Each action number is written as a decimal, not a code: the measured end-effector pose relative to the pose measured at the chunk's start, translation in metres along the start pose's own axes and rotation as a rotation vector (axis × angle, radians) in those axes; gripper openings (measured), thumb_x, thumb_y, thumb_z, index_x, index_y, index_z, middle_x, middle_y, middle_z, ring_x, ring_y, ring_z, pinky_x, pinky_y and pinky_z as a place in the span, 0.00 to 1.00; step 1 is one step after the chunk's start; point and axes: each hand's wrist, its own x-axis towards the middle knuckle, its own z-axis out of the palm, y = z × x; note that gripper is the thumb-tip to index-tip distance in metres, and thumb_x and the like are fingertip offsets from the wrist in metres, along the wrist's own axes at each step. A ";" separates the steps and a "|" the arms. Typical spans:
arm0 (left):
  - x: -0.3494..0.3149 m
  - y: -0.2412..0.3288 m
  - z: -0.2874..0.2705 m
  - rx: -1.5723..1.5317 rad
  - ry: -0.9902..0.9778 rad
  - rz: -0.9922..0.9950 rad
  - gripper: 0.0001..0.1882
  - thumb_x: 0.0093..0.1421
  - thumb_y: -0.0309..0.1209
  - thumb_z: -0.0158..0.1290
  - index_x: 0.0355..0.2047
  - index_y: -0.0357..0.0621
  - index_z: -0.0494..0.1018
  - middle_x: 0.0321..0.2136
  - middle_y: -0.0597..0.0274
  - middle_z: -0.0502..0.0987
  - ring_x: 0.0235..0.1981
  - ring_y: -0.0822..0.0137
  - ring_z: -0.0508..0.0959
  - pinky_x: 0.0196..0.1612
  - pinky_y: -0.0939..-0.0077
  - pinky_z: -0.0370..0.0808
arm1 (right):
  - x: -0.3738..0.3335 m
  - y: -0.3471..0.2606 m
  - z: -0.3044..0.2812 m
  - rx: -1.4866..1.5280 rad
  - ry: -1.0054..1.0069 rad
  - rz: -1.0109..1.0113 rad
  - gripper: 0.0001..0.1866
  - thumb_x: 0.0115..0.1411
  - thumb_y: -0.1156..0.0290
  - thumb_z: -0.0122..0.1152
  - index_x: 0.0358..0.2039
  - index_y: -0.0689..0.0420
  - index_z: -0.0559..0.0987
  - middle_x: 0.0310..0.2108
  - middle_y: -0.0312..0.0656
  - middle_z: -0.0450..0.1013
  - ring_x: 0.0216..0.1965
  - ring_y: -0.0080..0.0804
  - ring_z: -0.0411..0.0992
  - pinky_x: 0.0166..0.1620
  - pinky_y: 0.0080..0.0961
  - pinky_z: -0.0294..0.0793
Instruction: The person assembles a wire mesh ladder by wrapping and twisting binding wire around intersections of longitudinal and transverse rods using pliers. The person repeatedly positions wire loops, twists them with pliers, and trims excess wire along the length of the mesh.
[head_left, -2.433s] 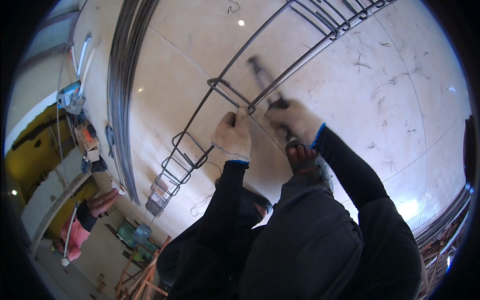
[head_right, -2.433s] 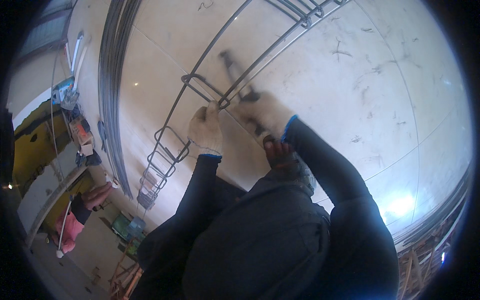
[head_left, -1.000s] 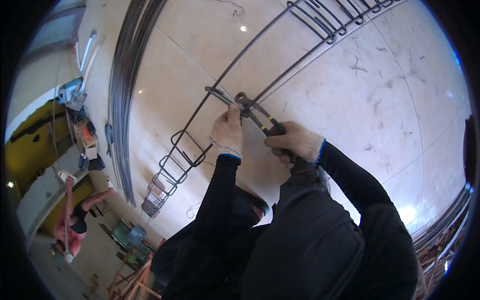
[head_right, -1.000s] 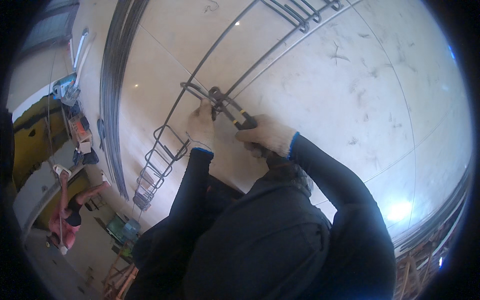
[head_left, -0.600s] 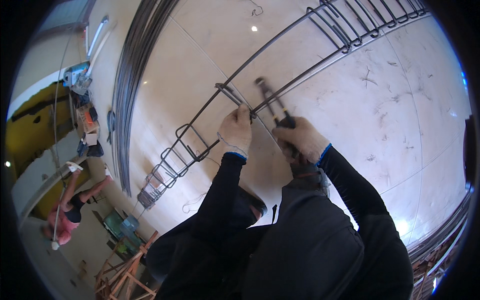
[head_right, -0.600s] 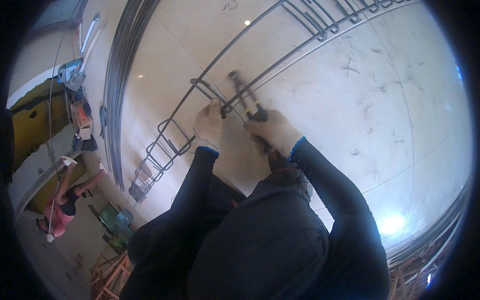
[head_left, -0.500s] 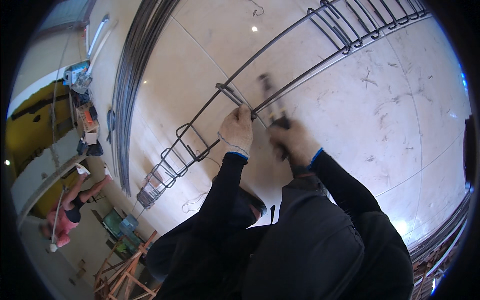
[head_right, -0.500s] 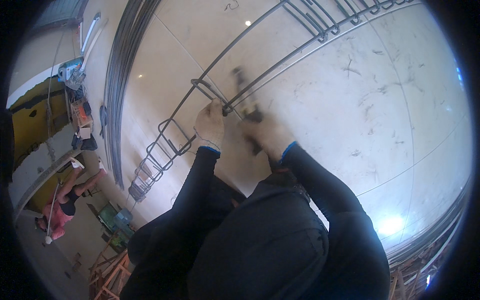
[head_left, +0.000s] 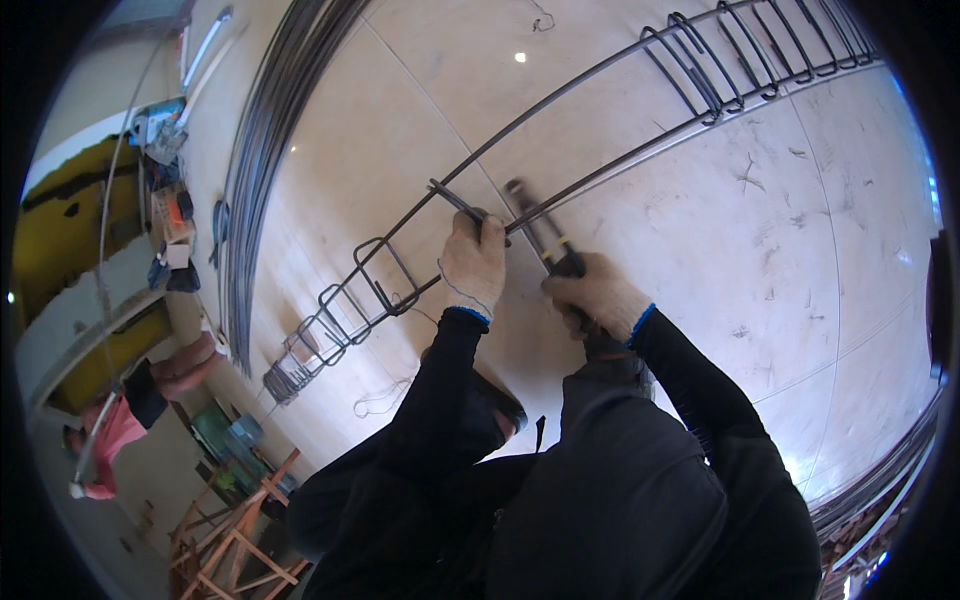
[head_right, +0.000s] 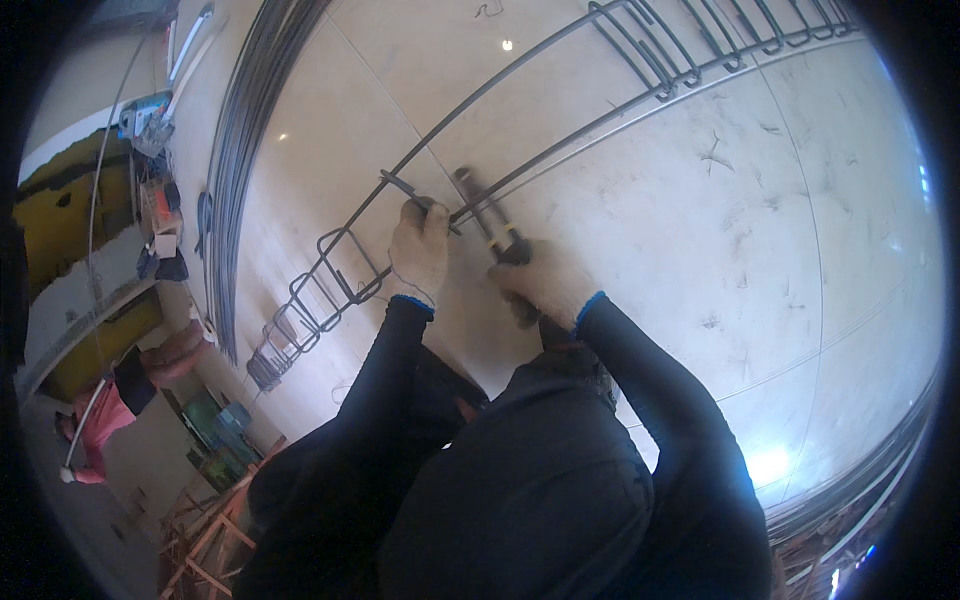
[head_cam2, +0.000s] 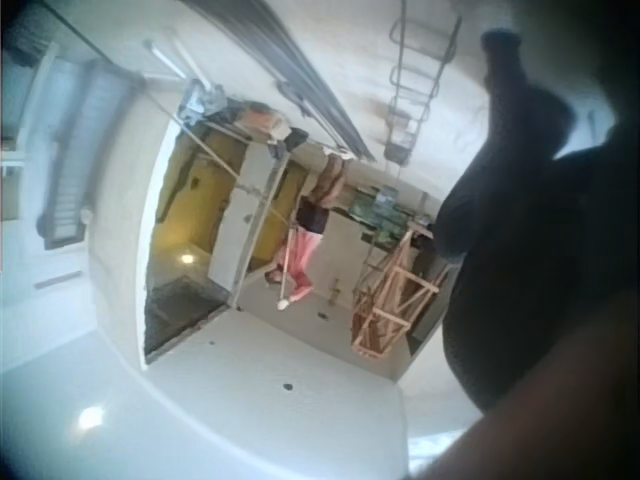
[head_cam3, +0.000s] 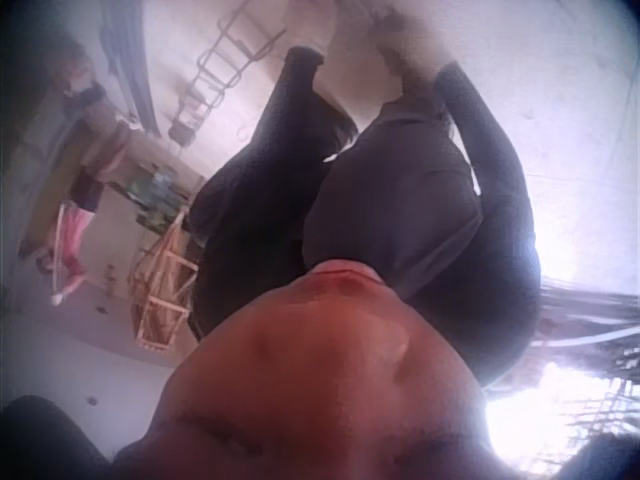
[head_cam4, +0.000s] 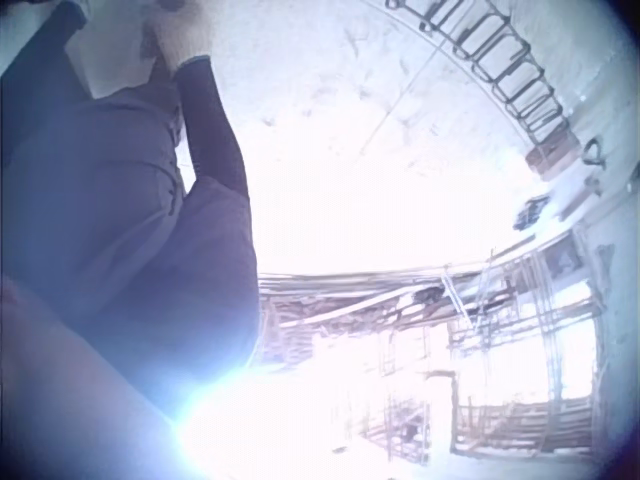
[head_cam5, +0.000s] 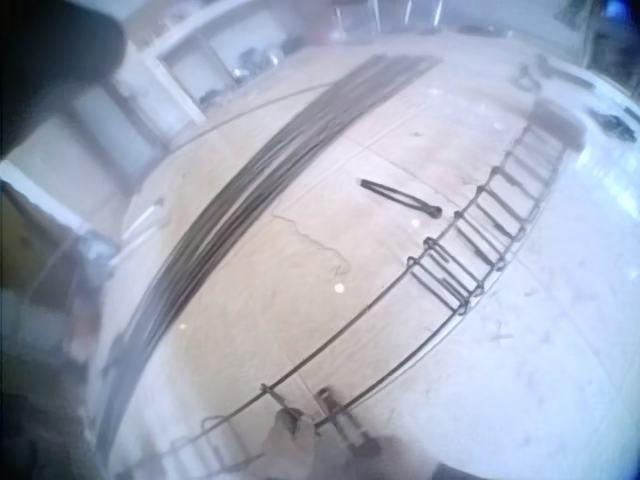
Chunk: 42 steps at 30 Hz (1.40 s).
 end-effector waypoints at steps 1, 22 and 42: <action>0.000 0.000 -0.001 -0.015 0.002 0.005 0.19 0.74 0.43 0.51 0.45 0.37 0.76 0.35 0.36 0.84 0.41 0.33 0.84 0.45 0.44 0.79 | 0.005 0.010 0.002 0.293 0.074 -0.100 0.13 0.65 0.66 0.70 0.39 0.65 0.81 0.26 0.43 0.78 0.21 0.31 0.78 0.26 0.32 0.81; -0.020 -0.032 -0.012 0.059 0.121 0.209 0.20 0.71 0.41 0.55 0.26 0.41 0.75 0.21 0.43 0.75 0.28 0.39 0.77 0.35 0.44 0.71 | 0.011 0.010 0.027 -0.041 -0.113 -0.060 0.13 0.67 0.68 0.70 0.39 0.65 0.79 0.24 0.39 0.75 0.19 0.29 0.76 0.22 0.29 0.78; -0.016 -0.026 -0.008 0.063 0.361 0.194 0.12 0.59 0.35 0.64 0.23 0.42 0.79 0.23 0.51 0.80 0.29 0.45 0.81 0.36 0.49 0.75 | 0.065 -0.022 0.053 -0.272 -0.048 -0.228 0.10 0.68 0.68 0.65 0.38 0.62 0.78 0.23 0.40 0.75 0.19 0.30 0.75 0.23 0.30 0.78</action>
